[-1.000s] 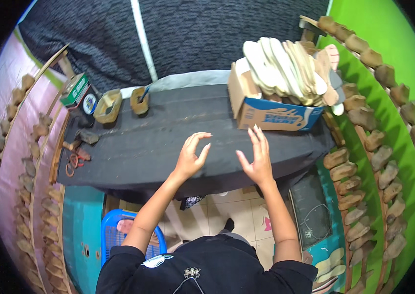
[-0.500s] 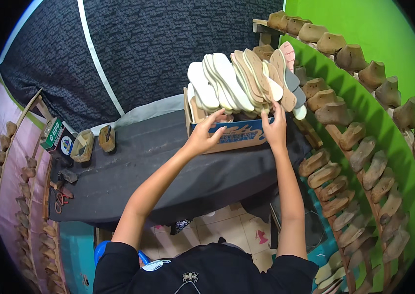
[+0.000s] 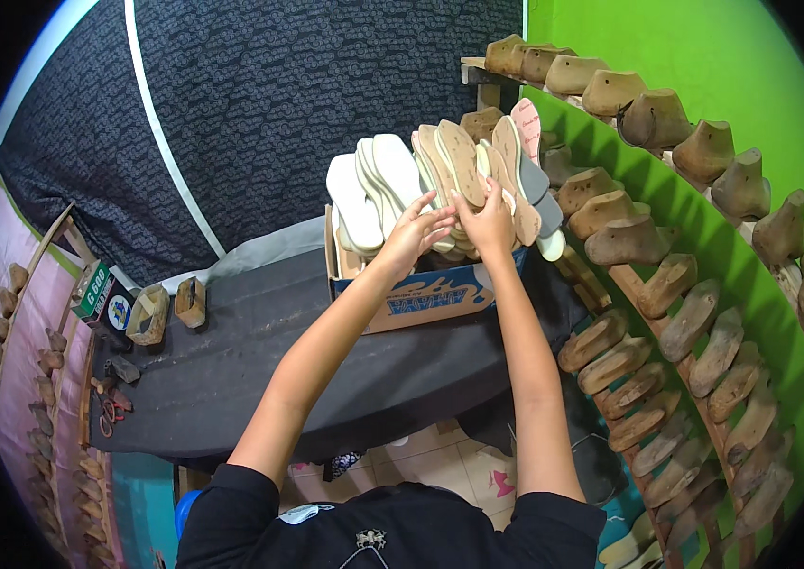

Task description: Applying adhesive to shoe soles using a brush.

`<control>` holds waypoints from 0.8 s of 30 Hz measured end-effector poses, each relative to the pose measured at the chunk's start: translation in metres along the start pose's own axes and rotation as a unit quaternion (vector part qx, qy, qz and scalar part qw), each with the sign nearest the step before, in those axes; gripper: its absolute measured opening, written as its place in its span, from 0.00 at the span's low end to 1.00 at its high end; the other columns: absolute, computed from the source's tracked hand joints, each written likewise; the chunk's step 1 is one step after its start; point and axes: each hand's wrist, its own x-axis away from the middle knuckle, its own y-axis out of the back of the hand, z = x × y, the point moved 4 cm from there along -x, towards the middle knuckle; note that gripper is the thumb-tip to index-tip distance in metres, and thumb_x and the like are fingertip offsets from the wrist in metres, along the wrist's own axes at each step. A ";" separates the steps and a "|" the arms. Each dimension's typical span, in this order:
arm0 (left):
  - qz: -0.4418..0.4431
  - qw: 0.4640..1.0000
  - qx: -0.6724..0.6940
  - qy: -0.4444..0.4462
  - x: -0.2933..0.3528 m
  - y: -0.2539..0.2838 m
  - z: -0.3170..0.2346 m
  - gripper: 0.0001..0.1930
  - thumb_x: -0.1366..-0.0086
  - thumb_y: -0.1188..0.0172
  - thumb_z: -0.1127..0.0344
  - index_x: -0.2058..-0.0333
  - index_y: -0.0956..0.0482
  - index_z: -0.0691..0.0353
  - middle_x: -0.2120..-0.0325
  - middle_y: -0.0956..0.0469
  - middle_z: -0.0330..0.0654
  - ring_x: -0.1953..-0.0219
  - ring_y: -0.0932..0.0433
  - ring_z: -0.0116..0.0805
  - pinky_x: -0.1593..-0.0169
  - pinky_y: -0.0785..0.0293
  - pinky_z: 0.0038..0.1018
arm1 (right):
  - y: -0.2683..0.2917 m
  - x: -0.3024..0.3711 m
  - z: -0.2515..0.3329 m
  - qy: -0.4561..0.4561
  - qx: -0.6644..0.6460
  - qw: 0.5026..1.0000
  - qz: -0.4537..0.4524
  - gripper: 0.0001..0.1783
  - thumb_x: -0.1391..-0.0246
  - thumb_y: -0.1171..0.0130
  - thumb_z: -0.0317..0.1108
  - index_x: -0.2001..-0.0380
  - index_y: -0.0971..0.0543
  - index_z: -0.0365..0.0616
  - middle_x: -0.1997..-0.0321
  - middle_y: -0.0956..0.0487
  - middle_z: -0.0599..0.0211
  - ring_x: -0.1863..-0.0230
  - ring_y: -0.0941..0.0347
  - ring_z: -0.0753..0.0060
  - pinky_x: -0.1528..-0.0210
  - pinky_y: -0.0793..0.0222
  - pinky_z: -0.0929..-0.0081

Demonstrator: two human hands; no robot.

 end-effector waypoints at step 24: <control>-0.129 0.969 0.093 -0.189 0.112 0.125 -0.064 0.21 0.39 0.59 0.61 0.51 0.40 0.68 0.52 0.37 0.49 0.50 0.37 0.39 0.47 0.40 0.31 | -0.007 0.143 0.074 0.152 -0.275 0.948 0.041 0.31 0.60 0.47 0.26 0.50 0.42 0.32 0.51 0.36 0.56 0.50 0.41 0.67 0.48 0.48 0.73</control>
